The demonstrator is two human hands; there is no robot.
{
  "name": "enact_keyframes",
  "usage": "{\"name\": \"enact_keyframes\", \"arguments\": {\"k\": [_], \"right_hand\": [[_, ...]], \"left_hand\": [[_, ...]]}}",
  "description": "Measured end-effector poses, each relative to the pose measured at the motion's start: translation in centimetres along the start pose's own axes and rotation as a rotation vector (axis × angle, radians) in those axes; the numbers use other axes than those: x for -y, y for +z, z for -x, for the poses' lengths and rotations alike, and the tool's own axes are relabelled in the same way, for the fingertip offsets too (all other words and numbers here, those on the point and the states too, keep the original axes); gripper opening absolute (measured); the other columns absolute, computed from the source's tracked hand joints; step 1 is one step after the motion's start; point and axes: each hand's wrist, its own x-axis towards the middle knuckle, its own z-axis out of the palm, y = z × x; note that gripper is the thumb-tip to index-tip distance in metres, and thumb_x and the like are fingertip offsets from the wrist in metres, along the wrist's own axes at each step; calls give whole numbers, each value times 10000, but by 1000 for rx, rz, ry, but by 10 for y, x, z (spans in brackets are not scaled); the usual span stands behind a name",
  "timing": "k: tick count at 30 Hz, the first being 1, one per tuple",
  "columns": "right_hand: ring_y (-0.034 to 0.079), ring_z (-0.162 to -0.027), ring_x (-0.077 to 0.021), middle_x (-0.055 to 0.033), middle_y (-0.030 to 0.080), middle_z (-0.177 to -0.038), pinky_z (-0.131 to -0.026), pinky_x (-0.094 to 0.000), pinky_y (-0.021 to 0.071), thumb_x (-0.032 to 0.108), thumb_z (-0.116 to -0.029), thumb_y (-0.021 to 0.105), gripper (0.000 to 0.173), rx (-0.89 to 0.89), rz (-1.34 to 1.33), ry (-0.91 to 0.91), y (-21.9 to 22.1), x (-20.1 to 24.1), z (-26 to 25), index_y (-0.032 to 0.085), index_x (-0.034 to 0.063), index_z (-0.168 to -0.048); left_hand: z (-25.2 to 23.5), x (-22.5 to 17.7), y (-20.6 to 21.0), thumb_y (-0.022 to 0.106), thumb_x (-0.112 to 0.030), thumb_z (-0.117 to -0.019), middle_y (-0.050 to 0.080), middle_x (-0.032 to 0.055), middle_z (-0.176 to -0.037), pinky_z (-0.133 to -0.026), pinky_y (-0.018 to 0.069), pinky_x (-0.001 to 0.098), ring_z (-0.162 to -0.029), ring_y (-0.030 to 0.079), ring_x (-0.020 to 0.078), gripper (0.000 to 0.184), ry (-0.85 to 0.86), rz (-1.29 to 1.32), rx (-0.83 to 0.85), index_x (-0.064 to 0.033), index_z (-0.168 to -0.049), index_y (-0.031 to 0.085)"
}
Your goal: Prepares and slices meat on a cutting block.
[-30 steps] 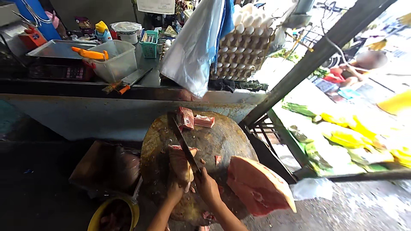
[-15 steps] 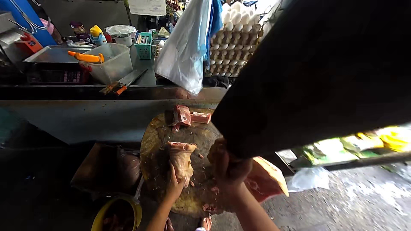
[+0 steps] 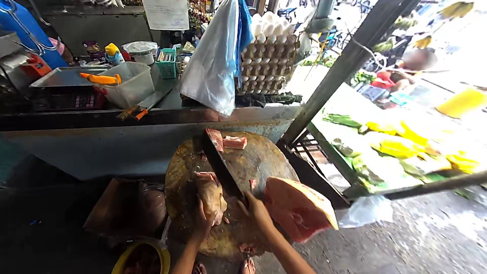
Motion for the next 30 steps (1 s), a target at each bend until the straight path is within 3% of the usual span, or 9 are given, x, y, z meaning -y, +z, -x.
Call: {"name": "enact_keyframes", "arguments": {"k": [3, 5, 9, 11, 13, 15, 17, 25, 30], "right_hand": [[609, -585, -114, -38, 631, -726, -561, -332, 557, 264, -1032, 574, 308, -374, -238, -501, -58, 61, 21, 640, -19, -1133], [636, -657, -21, 65, 664, -804, -586, -239, 582, 362, -1065, 554, 261, -610, -424, -858, -107, 111, 27, 632, 114, -1085], [598, -558, -119, 39, 577, -678, -529, -309, 562, 135, -1038, 401, 190, -1035, -709, -1229, -181, 200, 23, 523, 118, -893], [584, -563, -92, 36, 547, -669, -533, -289, 559, 252, -1096, 371, 275, -977, -597, -1048, -139, 159, 13, 504, 97, -913], [597, -559, -151, -51, 594, -662, -548, -351, 548, 402, -1089, 443, 468, -688, -316, -584, -31, 57, 0, 596, -35, -1017], [717, -900, -389, -233, 710, -958, -848, -566, 567, 401, -1087, 465, 493, -102, 2, 15, 43, -16, 2, 556, -14, -1337], [689, -1081, -433, -253, 700, -1122, -939, -611, 530, 393, -1074, 505, 485, 213, 116, 302, 70, -35, -10, 507, 39, -1405], [685, -932, -358, -227, 680, -996, -877, -546, 537, 340, -1061, 565, 409, 223, -78, 200, 67, -80, -24, 586, -12, -1268], [677, -758, -310, -171, 677, -841, -743, -513, 562, 294, -1034, 576, 376, -34, -103, -99, -4, -6, -5, 625, -15, -1242]], "left_hand": [[1, -5, 0, 724, -178, -928, 175, 330, -1651, -1264, 219, 438, -1542, 250, 391, 1021, -24, -7, 18, 73, -1608, 4], [1, -5, 1, 720, -191, -930, 196, 334, -1641, -1256, 240, 444, -1531, 271, 395, 1018, -43, -22, 19, 69, -1610, 9], [1, -7, 0, 704, -187, -941, 174, 327, -1650, -1256, 237, 433, -1537, 258, 387, 1008, -58, -20, 29, 60, -1611, -8], [1, -8, 1, 701, -188, -941, 165, 327, -1652, -1256, 234, 437, -1538, 252, 390, 1011, -56, 0, 32, 53, -1613, -14], [3, -7, -2, 700, -184, -942, 164, 323, -1655, -1258, 235, 441, -1541, 250, 386, 1008, -58, 18, 41, 46, -1616, -14], [4, -4, -6, 702, -160, -937, 181, 327, -1648, -1251, 259, 447, -1530, 275, 387, 1007, -53, 23, 48, 49, -1615, -12], [2, 5, -15, 719, -153, -921, 222, 320, -1639, -1239, 295, 448, -1511, 321, 378, 1001, -36, 18, 43, 54, -1615, 29], [-1, 5, -25, 687, -122, -930, 170, 268, -1675, -1263, 229, 404, -1552, 248, 315, 953, -62, 81, 101, 32, -1624, 52], [-1, 6, -36, 650, -132, -963, 227, 270, -1658, -1251, 258, 420, -1535, 288, 322, 872, -118, 58, 95, 44, -1618, 102]]}}
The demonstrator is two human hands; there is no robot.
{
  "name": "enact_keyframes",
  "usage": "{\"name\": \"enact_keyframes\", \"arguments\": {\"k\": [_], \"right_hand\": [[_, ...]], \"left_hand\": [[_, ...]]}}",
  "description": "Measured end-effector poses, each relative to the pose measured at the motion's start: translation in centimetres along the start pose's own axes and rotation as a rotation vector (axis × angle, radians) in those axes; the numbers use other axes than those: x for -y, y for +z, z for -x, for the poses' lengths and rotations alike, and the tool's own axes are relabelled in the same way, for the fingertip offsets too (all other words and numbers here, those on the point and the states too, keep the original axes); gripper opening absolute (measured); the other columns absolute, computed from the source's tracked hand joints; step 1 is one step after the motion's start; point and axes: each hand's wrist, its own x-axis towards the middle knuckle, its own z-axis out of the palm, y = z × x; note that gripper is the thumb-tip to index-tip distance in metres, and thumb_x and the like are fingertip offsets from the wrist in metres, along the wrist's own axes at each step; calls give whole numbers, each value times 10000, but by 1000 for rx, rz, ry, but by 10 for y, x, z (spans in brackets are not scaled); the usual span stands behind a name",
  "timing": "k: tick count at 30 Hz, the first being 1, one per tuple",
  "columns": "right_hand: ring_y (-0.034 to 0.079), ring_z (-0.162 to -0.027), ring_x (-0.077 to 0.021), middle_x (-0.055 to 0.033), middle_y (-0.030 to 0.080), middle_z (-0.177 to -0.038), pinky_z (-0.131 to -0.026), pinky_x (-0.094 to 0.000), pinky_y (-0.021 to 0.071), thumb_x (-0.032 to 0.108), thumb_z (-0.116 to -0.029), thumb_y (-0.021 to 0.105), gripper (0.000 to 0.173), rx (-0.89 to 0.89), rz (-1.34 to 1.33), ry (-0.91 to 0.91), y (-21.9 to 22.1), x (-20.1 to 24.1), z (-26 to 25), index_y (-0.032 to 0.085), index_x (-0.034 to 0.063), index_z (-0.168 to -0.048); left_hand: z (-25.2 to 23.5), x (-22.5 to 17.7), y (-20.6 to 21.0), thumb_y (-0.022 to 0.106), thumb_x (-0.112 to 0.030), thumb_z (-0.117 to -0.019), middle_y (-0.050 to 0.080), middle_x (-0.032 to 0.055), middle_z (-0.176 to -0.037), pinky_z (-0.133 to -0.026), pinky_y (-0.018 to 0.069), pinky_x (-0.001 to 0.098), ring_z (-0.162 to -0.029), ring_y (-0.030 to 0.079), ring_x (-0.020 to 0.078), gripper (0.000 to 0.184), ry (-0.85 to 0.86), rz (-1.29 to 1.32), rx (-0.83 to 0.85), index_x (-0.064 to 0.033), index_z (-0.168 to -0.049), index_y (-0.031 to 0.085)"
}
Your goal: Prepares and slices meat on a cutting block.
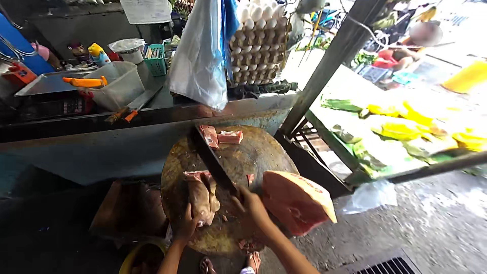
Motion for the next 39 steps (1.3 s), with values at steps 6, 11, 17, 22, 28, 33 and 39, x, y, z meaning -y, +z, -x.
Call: {"name": "enact_keyframes", "arguments": {"k": [6, 11, 17, 22, 28, 33, 39], "right_hand": [[625, -622, -46, 51, 634, -783, -545, -270, 591, 287, -1082, 529, 199, -756, -471, -1025, -112, 173, -6, 550, 90, -1098], [590, -535, -69, 29, 593, -675, -483, -276, 556, 282, -1084, 497, 263, -780, -390, -825, -56, 134, -11, 527, 28, -1024], [681, -1132, -413, -246, 694, -1173, -964, -592, 525, 371, -1082, 485, 485, 304, 243, 522, 88, -39, 0, 490, 23, -1420], [693, -1081, -395, -227, 706, -1116, -934, -583, 533, 395, -1069, 515, 460, 286, 211, 502, 81, -54, -3, 548, 39, -1358], [702, -937, -402, -232, 708, -982, -872, -592, 539, 309, -1054, 561, 420, 28, 93, 269, 24, -13, 8, 588, 13, -1351], [579, -528, -94, -28, 603, -667, -497, -309, 533, 261, -1036, 550, 301, -650, -179, -522, -34, 87, -5, 595, -29, -1106], [631, -555, -224, -109, 633, -668, -561, -425, 567, 226, -1010, 584, 361, -514, -37, -180, 29, 43, 5, 598, -93, -1177]], "left_hand": [[-2, 9, 2, 680, -180, -947, 216, 295, -1653, -1256, 247, 423, -1539, 272, 347, 904, 24, -29, -10, 67, -1609, 117], [0, 8, 11, 703, -221, -935, 238, 318, -1635, -1250, 262, 446, -1526, 291, 380, 940, 31, -83, -32, 68, -1609, 115], [-3, 7, 1, 713, -217, -926, 290, 306, -1620, -1243, 283, 452, -1503, 341, 374, 936, 73, -147, -43, 55, -1612, 137], [-13, -4, 9, 817, -233, -872, 430, 308, -1527, -1171, 382, 497, -1401, 473, 390, 1006, -56, -110, -147, 46, -1597, 178], [-16, -2, 7, 803, -220, -866, 516, 321, -1421, -1127, 426, 507, -1319, 533, 395, 868, -89, -81, -115, 94, -1516, 321], [-14, 0, 8, 779, -262, -892, 468, 328, -1472, -1155, 392, 507, -1368, 491, 397, 902, -119, -64, -104, 87, -1544, 264], [-16, -2, 5, 777, -262, -900, 492, 318, -1450, -1141, 403, 497, -1349, 505, 390, 854, -92, -52, -106, 85, -1525, 311]]}}
